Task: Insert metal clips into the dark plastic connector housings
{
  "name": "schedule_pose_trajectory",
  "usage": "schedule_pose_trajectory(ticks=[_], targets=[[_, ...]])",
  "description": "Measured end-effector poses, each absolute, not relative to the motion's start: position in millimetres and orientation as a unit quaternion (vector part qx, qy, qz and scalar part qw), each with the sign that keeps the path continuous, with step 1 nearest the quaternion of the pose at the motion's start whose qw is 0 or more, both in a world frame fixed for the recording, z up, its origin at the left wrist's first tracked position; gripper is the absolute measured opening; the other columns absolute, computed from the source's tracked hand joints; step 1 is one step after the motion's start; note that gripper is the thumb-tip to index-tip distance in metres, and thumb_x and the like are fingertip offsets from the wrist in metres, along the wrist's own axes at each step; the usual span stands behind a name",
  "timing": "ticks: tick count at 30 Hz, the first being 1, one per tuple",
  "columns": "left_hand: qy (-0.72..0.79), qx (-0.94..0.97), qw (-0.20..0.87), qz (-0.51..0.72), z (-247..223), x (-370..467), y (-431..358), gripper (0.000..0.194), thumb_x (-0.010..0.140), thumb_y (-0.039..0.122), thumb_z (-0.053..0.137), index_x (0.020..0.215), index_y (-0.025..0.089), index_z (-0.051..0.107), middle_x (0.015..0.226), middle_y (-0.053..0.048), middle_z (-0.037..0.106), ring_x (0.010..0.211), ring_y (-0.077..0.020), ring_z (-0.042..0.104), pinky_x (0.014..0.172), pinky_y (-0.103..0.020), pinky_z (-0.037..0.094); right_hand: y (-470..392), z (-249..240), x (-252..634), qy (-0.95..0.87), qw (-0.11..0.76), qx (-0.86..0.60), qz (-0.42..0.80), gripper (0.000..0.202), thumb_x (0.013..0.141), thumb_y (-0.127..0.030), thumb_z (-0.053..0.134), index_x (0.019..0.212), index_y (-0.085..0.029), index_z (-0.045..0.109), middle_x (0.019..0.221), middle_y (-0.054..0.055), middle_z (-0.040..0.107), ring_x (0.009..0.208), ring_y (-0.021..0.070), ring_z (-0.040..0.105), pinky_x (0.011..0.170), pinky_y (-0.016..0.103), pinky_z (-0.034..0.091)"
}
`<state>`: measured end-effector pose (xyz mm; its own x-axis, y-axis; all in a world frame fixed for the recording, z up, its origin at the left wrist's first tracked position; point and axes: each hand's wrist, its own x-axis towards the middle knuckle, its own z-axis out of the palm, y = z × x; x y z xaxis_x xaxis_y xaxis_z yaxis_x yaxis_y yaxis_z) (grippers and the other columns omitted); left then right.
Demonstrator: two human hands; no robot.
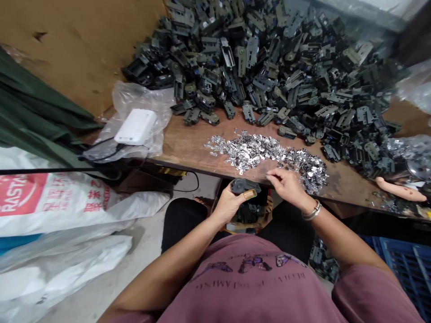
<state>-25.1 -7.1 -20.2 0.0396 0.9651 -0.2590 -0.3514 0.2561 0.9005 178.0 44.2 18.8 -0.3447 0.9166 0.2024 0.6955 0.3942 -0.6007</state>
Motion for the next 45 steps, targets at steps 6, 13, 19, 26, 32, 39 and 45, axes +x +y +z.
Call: schedule_pose_trajectory(ticks=[6, 13, 19, 26, 32, 39, 45], targets=[[0.413, 0.407, 0.635, 0.51, 0, -8, 22, 0.037, 0.061, 0.034, 0.087, 0.089, 0.016, 0.07, 0.094, -0.005, 0.075, 0.09, -0.0194, 0.068, 0.09, -0.036, 0.053, 30, 22, 191, -0.747, 0.378, -0.514, 0.188, 0.014, 0.088, -0.026, 0.057, 0.09, -0.019, 0.069, 0.077, 0.004, 0.072, 0.066, 0.0166, 0.066, 0.064, 0.03, 0.052], [0.377, 0.249, 0.773, 0.445, -6, 20, 63, 0.039, 0.067, 0.035, 0.084, 0.094, 0.014, 0.063, 0.094, -0.009, 0.073, 0.075, -0.0182, 0.071, 0.062, -0.028, 0.059, 27, 7, 218, -0.681, 0.407, -0.568, 0.218, 0.016, 0.09, -0.032, 0.056, 0.095, -0.02, 0.067, 0.071, 0.001, 0.067, 0.055, 0.0133, 0.061, 0.053, 0.026, 0.049], [0.366, 0.245, 0.772, 0.459, 0, 1, 69, 0.045, 0.066, 0.038, 0.085, 0.094, 0.018, 0.056, 0.09, -0.005, 0.07, 0.07, -0.0228, 0.074, 0.046, -0.023, 0.055, 18, 1, 224, -0.672, 0.417, -0.577, 0.207, 0.016, 0.089, -0.032, 0.058, 0.095, -0.02, 0.067, 0.072, 0.001, 0.067, 0.058, 0.0138, 0.063, 0.058, 0.027, 0.051], [0.447, 0.483, 0.604, 0.451, 8, -20, 24, 0.042, 0.058, 0.033, 0.087, 0.087, 0.016, 0.062, 0.082, -0.001, 0.07, 0.076, -0.0155, 0.066, 0.07, -0.026, 0.054, 0, 24, 202, -0.704, 0.43, -0.519, 0.223, 0.012, 0.091, -0.028, 0.058, 0.097, -0.02, 0.066, 0.067, -0.001, 0.065, 0.055, 0.0128, 0.061, 0.055, 0.026, 0.05], [0.44, 0.619, 0.513, 0.4, 2, -30, -21, 0.029, 0.071, 0.029, 0.076, 0.094, 0.018, 0.063, 0.089, -0.003, 0.071, 0.081, -0.0165, 0.064, 0.075, -0.029, 0.051, -17, 34, 180, -0.859, 0.285, -0.402, 0.14, 0.012, 0.092, -0.017, 0.053, 0.093, -0.018, 0.065, 0.077, 0.005, 0.068, 0.067, 0.0145, 0.064, 0.063, 0.026, 0.052], [0.449, 0.623, 0.526, 0.366, -2, -39, -35, 0.021, 0.072, 0.029, 0.073, 0.087, 0.018, 0.063, 0.08, -0.002, 0.068, 0.07, -0.0145, 0.062, 0.068, -0.026, 0.049, -22, 35, 184, -0.882, 0.23, -0.359, 0.2, 0.019, 0.095, -0.018, 0.051, 0.102, -0.022, 0.068, 0.079, 0.003, 0.073, 0.067, 0.0149, 0.068, 0.062, 0.027, 0.056], [0.475, 0.607, 0.533, 0.349, -5, -47, -43, 0.019, 0.069, 0.024, 0.072, 0.084, 0.018, 0.062, 0.071, 0.002, 0.063, 0.063, -0.0112, 0.055, 0.061, -0.022, 0.045, -35, 33, 177, -0.878, 0.298, -0.332, 0.172, 0.023, 0.094, -0.012, 0.051, 0.109, -0.022, 0.064, 0.092, 0.006, 0.074, 0.08, 0.0165, 0.071, 0.067, 0.028, 0.059]])
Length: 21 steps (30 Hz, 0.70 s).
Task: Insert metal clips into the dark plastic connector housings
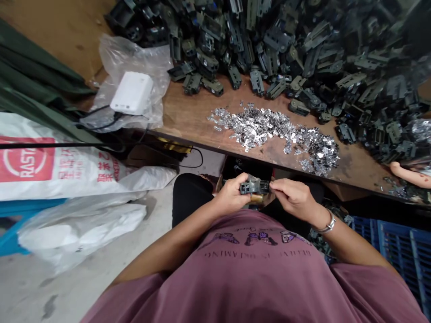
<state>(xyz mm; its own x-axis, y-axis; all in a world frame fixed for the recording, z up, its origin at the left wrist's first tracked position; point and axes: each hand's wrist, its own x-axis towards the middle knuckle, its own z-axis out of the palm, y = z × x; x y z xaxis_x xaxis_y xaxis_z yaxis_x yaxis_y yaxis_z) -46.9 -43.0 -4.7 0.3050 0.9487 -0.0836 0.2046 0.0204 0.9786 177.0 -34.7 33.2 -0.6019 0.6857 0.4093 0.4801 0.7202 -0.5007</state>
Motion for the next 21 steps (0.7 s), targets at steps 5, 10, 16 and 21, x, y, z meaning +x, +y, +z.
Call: schedule_pose_trajectory(ticks=[5, 10, 16, 21], targets=[[0.471, 0.633, 0.515, 0.334, 0, -49, -43, 0.019, 0.069, 0.027, 0.073, 0.081, 0.018, 0.062, 0.07, 0.002, 0.063, 0.062, -0.0112, 0.054, 0.059, -0.023, 0.044, -38, 15, 169, -0.902, 0.271, -0.306, 0.137, 0.026, 0.091, -0.008, 0.045, 0.111, -0.018, 0.058, 0.091, 0.01, 0.071, 0.078, 0.0175, 0.069, 0.06, 0.028, 0.056], [0.467, 0.646, 0.497, 0.343, 3, -51, -43, 0.021, 0.069, 0.031, 0.076, 0.079, 0.019, 0.062, 0.07, 0.0, 0.064, 0.064, -0.0131, 0.058, 0.061, -0.024, 0.047, -39, 2, 168, -0.893, 0.291, -0.314, 0.138, 0.025, 0.091, -0.009, 0.046, 0.11, -0.021, 0.058, 0.096, 0.009, 0.072, 0.084, 0.0176, 0.07, 0.065, 0.029, 0.057], [0.472, 0.632, 0.507, 0.347, -3, -52, -44, 0.029, 0.066, 0.036, 0.081, 0.074, 0.02, 0.058, 0.066, 0.003, 0.062, 0.058, -0.0106, 0.054, 0.057, -0.022, 0.044, -38, 5, 167, -0.846, 0.292, -0.386, 0.223, 0.01, 0.093, -0.019, 0.055, 0.092, -0.022, 0.064, 0.074, 0.001, 0.072, 0.063, 0.0132, 0.068, 0.059, 0.023, 0.055], [0.482, 0.623, 0.506, 0.351, -6, -53, -45, 0.028, 0.066, 0.034, 0.08, 0.073, 0.02, 0.057, 0.063, 0.004, 0.059, 0.056, -0.0095, 0.05, 0.055, -0.021, 0.042, -38, 3, 166, -0.85, 0.298, -0.379, 0.213, 0.015, 0.093, -0.019, 0.052, 0.099, -0.024, 0.066, 0.087, 0.005, 0.075, 0.076, 0.0164, 0.072, 0.068, 0.028, 0.058]])
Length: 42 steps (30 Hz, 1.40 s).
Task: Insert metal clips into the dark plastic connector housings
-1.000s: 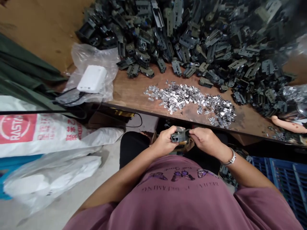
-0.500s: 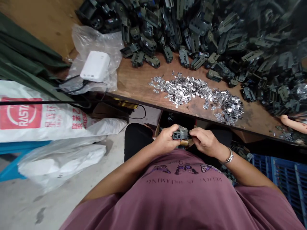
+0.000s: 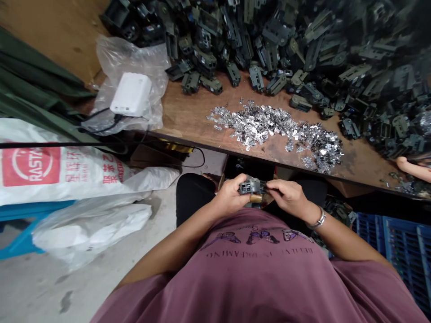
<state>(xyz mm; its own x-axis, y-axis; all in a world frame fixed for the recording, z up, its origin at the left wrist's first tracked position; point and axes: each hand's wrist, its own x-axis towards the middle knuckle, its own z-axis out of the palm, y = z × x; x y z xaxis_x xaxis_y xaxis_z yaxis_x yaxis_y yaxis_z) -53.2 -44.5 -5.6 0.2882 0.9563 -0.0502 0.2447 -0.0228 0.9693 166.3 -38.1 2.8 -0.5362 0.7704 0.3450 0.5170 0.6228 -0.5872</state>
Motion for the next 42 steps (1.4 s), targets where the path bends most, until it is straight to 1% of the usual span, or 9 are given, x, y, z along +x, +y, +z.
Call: schedule_pose_trajectory(ticks=[8, 14, 18, 23, 27, 32, 35, 38, 42], targets=[[0.494, 0.624, 0.502, 0.338, -9, -57, -50, 0.025, 0.068, 0.034, 0.078, 0.078, 0.019, 0.061, 0.067, 0.002, 0.063, 0.059, -0.0107, 0.053, 0.058, -0.022, 0.044, -43, -4, 154, -0.85, 0.324, -0.365, 0.199, 0.016, 0.09, -0.013, 0.05, 0.097, -0.021, 0.061, 0.08, 0.004, 0.071, 0.067, 0.0152, 0.067, 0.061, 0.026, 0.055], [0.492, 0.636, 0.495, 0.329, -15, -57, -56, 0.029, 0.067, 0.036, 0.081, 0.081, 0.02, 0.062, 0.074, 0.001, 0.067, 0.065, -0.0129, 0.059, 0.064, -0.023, 0.048, -53, -17, 156, -0.838, 0.329, -0.368, 0.234, 0.017, 0.091, -0.013, 0.05, 0.095, -0.021, 0.064, 0.085, 0.006, 0.074, 0.074, 0.016, 0.071, 0.068, 0.027, 0.058], [0.505, 0.614, 0.499, 0.345, -18, -61, -57, 0.029, 0.067, 0.038, 0.081, 0.077, 0.019, 0.061, 0.068, 0.002, 0.065, 0.061, -0.0117, 0.057, 0.059, -0.022, 0.047, -58, -17, 159, -0.778, 0.302, -0.402, 0.377, 0.018, 0.094, -0.021, 0.051, 0.103, -0.023, 0.067, 0.077, 0.002, 0.075, 0.065, 0.0142, 0.071, 0.062, 0.026, 0.059], [0.52, 0.584, 0.478, 0.401, -14, -64, -57, 0.029, 0.067, 0.032, 0.081, 0.089, 0.019, 0.066, 0.086, -0.004, 0.074, 0.074, -0.0161, 0.066, 0.07, -0.026, 0.052, -57, -11, 151, -0.556, 0.426, -0.492, 0.518, 0.026, 0.089, -0.038, 0.062, 0.11, -0.023, 0.067, 0.105, 0.008, 0.075, 0.072, 0.0161, 0.073, 0.059, 0.029, 0.061], [0.503, 0.568, 0.481, 0.439, -14, -59, -59, 0.03, 0.068, 0.028, 0.08, 0.094, 0.02, 0.067, 0.099, -0.008, 0.075, 0.085, -0.0193, 0.07, 0.079, -0.03, 0.054, -48, -11, 130, -0.388, 0.404, -0.485, 0.672, 0.032, 0.074, -0.042, 0.076, 0.095, -0.018, 0.07, 0.077, 0.003, 0.074, 0.052, 0.012, 0.064, 0.047, 0.023, 0.054], [0.488, 0.544, 0.492, 0.473, -30, -59, -64, 0.029, 0.07, 0.024, 0.077, 0.096, 0.02, 0.066, 0.109, -0.009, 0.074, 0.096, -0.0213, 0.069, 0.089, -0.034, 0.054, -39, -17, 114, -0.261, 0.389, -0.433, 0.77, 0.031, 0.064, -0.035, 0.081, 0.087, -0.018, 0.071, 0.071, -0.001, 0.067, 0.044, 0.0059, 0.048, 0.037, 0.018, 0.04], [0.474, 0.526, 0.536, 0.46, -30, -67, -65, 0.044, 0.066, 0.024, 0.081, 0.107, 0.02, 0.066, 0.118, -0.011, 0.07, 0.106, -0.0234, 0.066, 0.096, -0.036, 0.051, -35, -18, 118, -0.239, 0.383, -0.399, 0.798, 0.038, 0.061, -0.034, 0.083, 0.094, -0.019, 0.069, 0.065, -0.004, 0.058, 0.041, 0.003, 0.036, 0.035, 0.016, 0.028], [0.415, 0.48, 0.665, 0.394, -20, -78, -64, 0.069, 0.057, 0.029, 0.089, 0.12, 0.019, 0.061, 0.123, -0.013, 0.067, 0.108, -0.0264, 0.065, 0.093, -0.036, 0.052, -36, -17, 123, -0.279, 0.382, -0.418, 0.776, 0.047, 0.063, -0.035, 0.084, 0.103, -0.02, 0.066, 0.062, -0.007, 0.053, 0.041, 0.0022, 0.034, 0.036, 0.015, 0.023], [0.395, 0.326, 0.782, 0.354, -7, -80, -58, 0.053, 0.069, 0.038, 0.081, 0.113, 0.015, 0.061, 0.104, -0.012, 0.072, 0.081, -0.0196, 0.07, 0.068, -0.027, 0.054, -34, -14, 121, -0.443, 0.325, -0.44, 0.71, 0.047, 0.073, -0.041, 0.078, 0.112, -0.021, 0.062, 0.082, -0.001, 0.066, 0.048, 0.0052, 0.048, 0.044, 0.019, 0.038]])
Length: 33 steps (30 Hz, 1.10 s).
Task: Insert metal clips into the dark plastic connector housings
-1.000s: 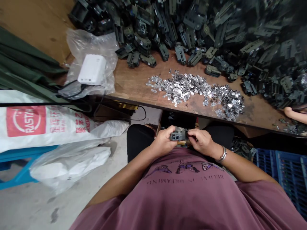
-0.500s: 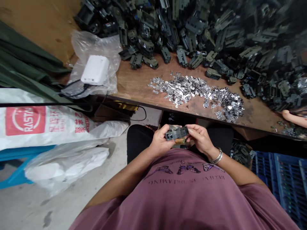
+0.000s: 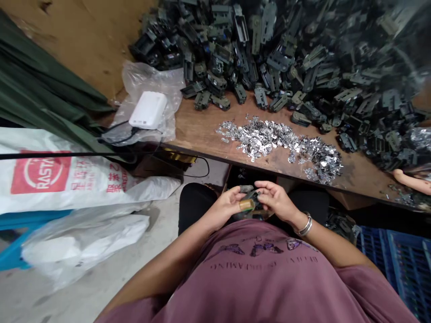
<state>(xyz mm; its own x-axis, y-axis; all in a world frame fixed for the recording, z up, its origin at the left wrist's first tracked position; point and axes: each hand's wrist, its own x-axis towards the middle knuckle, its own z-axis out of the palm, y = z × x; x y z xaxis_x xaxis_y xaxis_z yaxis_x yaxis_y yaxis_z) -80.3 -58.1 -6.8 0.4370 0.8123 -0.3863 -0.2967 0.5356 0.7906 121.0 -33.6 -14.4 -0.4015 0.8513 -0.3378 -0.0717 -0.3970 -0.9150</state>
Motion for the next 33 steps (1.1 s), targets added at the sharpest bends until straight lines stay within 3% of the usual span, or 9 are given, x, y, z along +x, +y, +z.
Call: schedule_pose_trajectory(ticks=[3, 6, 9, 12, 17, 22, 29, 33], targets=[[0.418, 0.237, 0.795, 0.37, -2, -75, -52, 0.045, 0.074, 0.038, 0.076, 0.11, 0.015, 0.06, 0.088, -0.009, 0.072, 0.062, -0.0157, 0.066, 0.051, -0.023, 0.049, -12, -6, 121, -0.642, 0.293, -0.439, 0.556, 0.03, 0.086, -0.041, 0.064, 0.109, -0.021, 0.066, 0.088, 0.003, 0.07, 0.069, 0.0134, 0.062, 0.066, 0.028, 0.051], [0.409, 0.177, 0.792, 0.417, 2, -70, -45, 0.043, 0.072, 0.034, 0.074, 0.109, 0.016, 0.059, 0.085, -0.008, 0.071, 0.065, -0.0177, 0.067, 0.05, -0.024, 0.051, 24, 6, 122, -0.782, 0.266, -0.47, 0.311, 0.021, 0.094, -0.032, 0.053, 0.1, -0.019, 0.069, 0.093, 0.007, 0.071, 0.086, 0.0184, 0.064, 0.082, 0.032, 0.049], [0.41, 0.133, 0.783, 0.448, 3, -65, -39, 0.034, 0.067, 0.026, 0.073, 0.096, 0.015, 0.059, 0.081, -0.008, 0.07, 0.064, -0.0176, 0.066, 0.045, -0.023, 0.051, 55, 11, 113, -0.834, 0.16, -0.509, 0.142, 0.022, 0.095, -0.027, 0.051, 0.099, -0.017, 0.069, 0.096, 0.01, 0.069, 0.089, 0.0209, 0.064, 0.081, 0.031, 0.047], [0.422, 0.119, 0.773, 0.459, 1, -61, -36, 0.03, 0.064, 0.023, 0.072, 0.087, 0.016, 0.056, 0.079, -0.006, 0.069, 0.061, -0.0169, 0.065, 0.038, -0.022, 0.047, 68, 9, 99, -0.838, 0.048, -0.541, 0.054, 0.024, 0.095, -0.029, 0.05, 0.096, -0.015, 0.069, 0.097, 0.014, 0.069, 0.088, 0.0227, 0.064, 0.076, 0.03, 0.045], [0.456, 0.129, 0.758, 0.449, -4, -60, -37, 0.027, 0.066, 0.026, 0.073, 0.082, 0.017, 0.052, 0.078, -0.004, 0.067, 0.059, -0.0157, 0.064, 0.035, -0.021, 0.045, 72, 2, 106, -0.846, -0.023, -0.531, 0.025, 0.025, 0.094, -0.021, 0.044, 0.091, -0.015, 0.068, 0.093, 0.011, 0.071, 0.083, 0.0215, 0.065, 0.068, 0.028, 0.041], [0.47, 0.132, 0.751, 0.443, -8, -61, -39, 0.026, 0.068, 0.026, 0.072, 0.081, 0.017, 0.051, 0.077, -0.004, 0.067, 0.057, -0.014, 0.063, 0.036, -0.02, 0.045, 72, 3, 148, -0.837, -0.052, -0.544, 0.028, 0.023, 0.092, -0.024, 0.048, 0.086, -0.016, 0.069, 0.089, 0.009, 0.071, 0.078, 0.0214, 0.064, 0.065, 0.029, 0.039], [0.475, 0.151, 0.758, 0.421, -6, -48, -38, 0.025, 0.069, 0.029, 0.071, 0.084, 0.017, 0.055, 0.078, -0.004, 0.066, 0.058, -0.0144, 0.063, 0.036, -0.02, 0.045, 67, 7, 148, -0.855, 0.085, -0.509, 0.048, 0.025, 0.097, -0.025, 0.047, 0.105, -0.018, 0.069, 0.102, 0.009, 0.066, 0.089, 0.0195, 0.061, 0.075, 0.028, 0.043], [0.479, 0.161, 0.756, 0.416, -1, -44, -38, 0.025, 0.069, 0.03, 0.071, 0.084, 0.017, 0.055, 0.078, -0.004, 0.066, 0.057, -0.0143, 0.063, 0.036, -0.02, 0.045, 74, 5, 118, -0.876, 0.022, -0.481, 0.035, 0.024, 0.097, -0.022, 0.046, 0.102, -0.017, 0.068, 0.099, 0.01, 0.065, 0.087, 0.0203, 0.059, 0.071, 0.028, 0.04]])
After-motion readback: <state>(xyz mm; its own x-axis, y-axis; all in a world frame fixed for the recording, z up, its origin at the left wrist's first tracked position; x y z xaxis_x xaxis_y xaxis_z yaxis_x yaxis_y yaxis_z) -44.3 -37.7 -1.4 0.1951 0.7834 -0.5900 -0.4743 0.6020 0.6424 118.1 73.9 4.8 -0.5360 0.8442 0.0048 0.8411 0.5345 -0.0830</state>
